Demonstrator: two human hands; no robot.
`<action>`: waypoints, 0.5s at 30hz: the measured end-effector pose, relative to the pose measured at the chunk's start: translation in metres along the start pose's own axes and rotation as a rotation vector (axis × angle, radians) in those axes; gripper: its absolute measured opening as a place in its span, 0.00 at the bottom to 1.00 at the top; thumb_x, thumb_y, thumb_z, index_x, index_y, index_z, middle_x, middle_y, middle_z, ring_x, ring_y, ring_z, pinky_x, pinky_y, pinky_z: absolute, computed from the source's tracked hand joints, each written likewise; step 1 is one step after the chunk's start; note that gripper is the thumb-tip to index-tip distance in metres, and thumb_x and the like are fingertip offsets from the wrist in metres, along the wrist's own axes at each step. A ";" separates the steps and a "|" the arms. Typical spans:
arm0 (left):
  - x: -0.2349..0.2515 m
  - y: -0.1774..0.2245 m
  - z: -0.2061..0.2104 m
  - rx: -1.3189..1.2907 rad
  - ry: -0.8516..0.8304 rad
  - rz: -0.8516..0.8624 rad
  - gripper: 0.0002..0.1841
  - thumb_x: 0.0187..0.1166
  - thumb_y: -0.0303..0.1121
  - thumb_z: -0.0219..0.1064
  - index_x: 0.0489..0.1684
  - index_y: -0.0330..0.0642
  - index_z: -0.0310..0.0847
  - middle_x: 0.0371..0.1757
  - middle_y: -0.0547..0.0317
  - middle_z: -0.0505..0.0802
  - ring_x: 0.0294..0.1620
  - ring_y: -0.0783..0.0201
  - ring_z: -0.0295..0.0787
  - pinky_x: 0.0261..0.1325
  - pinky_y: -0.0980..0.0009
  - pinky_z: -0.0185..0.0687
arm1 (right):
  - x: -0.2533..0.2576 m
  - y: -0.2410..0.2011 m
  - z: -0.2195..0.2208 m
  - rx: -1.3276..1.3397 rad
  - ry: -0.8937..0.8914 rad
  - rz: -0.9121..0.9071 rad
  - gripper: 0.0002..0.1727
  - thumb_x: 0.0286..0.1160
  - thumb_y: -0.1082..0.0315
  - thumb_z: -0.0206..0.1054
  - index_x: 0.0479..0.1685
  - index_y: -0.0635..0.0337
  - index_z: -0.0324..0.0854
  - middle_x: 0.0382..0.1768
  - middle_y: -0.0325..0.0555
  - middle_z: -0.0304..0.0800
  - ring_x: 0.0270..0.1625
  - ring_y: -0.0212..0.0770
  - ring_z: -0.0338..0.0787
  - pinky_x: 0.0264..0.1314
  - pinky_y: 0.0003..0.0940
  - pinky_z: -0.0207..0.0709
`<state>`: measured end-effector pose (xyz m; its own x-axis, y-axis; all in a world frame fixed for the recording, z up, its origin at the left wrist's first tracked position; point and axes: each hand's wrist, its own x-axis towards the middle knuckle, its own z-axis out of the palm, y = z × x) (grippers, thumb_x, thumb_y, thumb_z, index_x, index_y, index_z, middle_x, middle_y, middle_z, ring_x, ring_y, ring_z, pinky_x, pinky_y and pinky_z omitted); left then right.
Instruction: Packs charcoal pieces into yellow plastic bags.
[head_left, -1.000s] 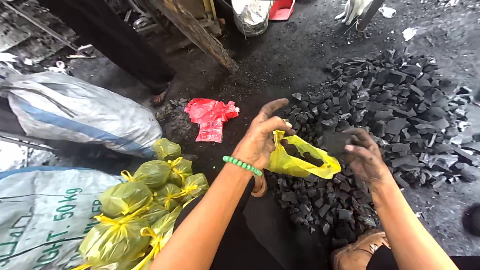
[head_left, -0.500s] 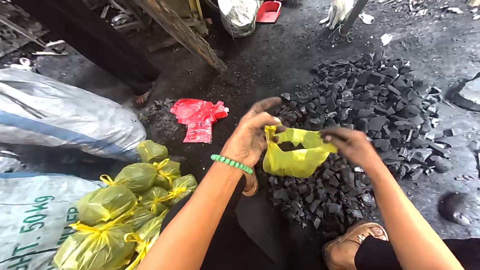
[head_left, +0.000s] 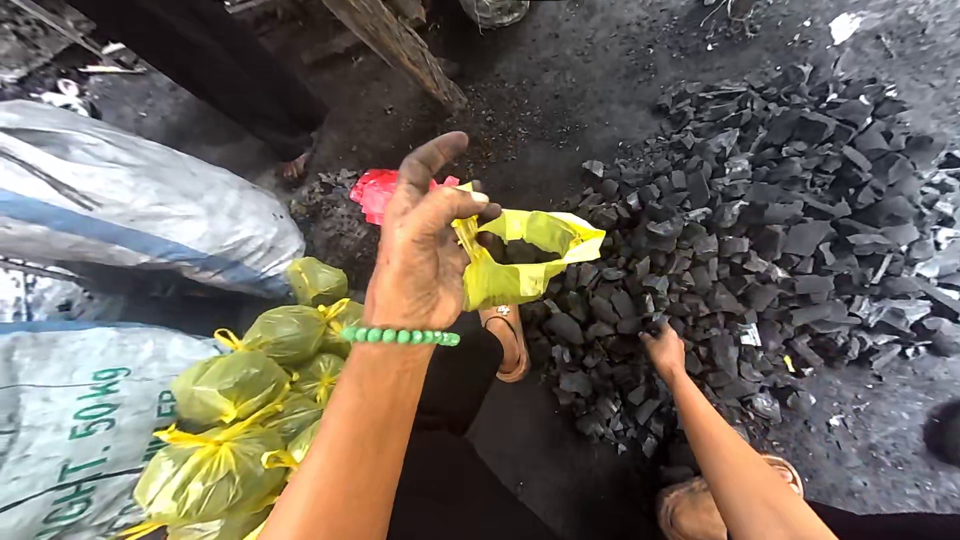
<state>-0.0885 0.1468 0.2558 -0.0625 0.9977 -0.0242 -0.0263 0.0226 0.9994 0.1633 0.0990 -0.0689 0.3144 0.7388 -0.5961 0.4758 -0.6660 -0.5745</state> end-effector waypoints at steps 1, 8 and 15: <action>0.001 0.001 -0.004 -0.011 0.028 0.001 0.28 0.73 0.26 0.54 0.76 0.53 0.66 0.54 0.64 0.86 0.41 0.71 0.89 0.39 0.76 0.87 | 0.000 -0.003 0.003 0.022 0.015 0.009 0.22 0.84 0.64 0.66 0.72 0.67 0.78 0.64 0.73 0.85 0.69 0.74 0.83 0.71 0.72 0.71; -0.003 0.006 -0.019 -0.155 0.184 -0.045 0.21 0.81 0.30 0.48 0.71 0.53 0.72 0.48 0.63 0.89 0.39 0.65 0.90 0.39 0.69 0.89 | 0.004 -0.014 -0.013 -0.035 0.226 -0.299 0.16 0.84 0.72 0.63 0.64 0.73 0.82 0.65 0.72 0.84 0.67 0.72 0.85 0.70 0.72 0.73; -0.004 -0.001 -0.008 -0.109 -0.028 -0.109 0.25 0.75 0.30 0.54 0.74 0.52 0.70 0.49 0.62 0.89 0.40 0.69 0.89 0.39 0.73 0.87 | 0.020 -0.066 -0.001 -0.658 -0.112 -0.391 0.28 0.84 0.70 0.65 0.84 0.55 0.72 0.78 0.73 0.73 0.60 0.78 0.86 0.57 0.74 0.80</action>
<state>-0.0959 0.1427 0.2548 -0.0260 0.9912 -0.1300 -0.1398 0.1252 0.9822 0.1394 0.1580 -0.0426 -0.0452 0.8698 -0.4914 0.9363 -0.1346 -0.3244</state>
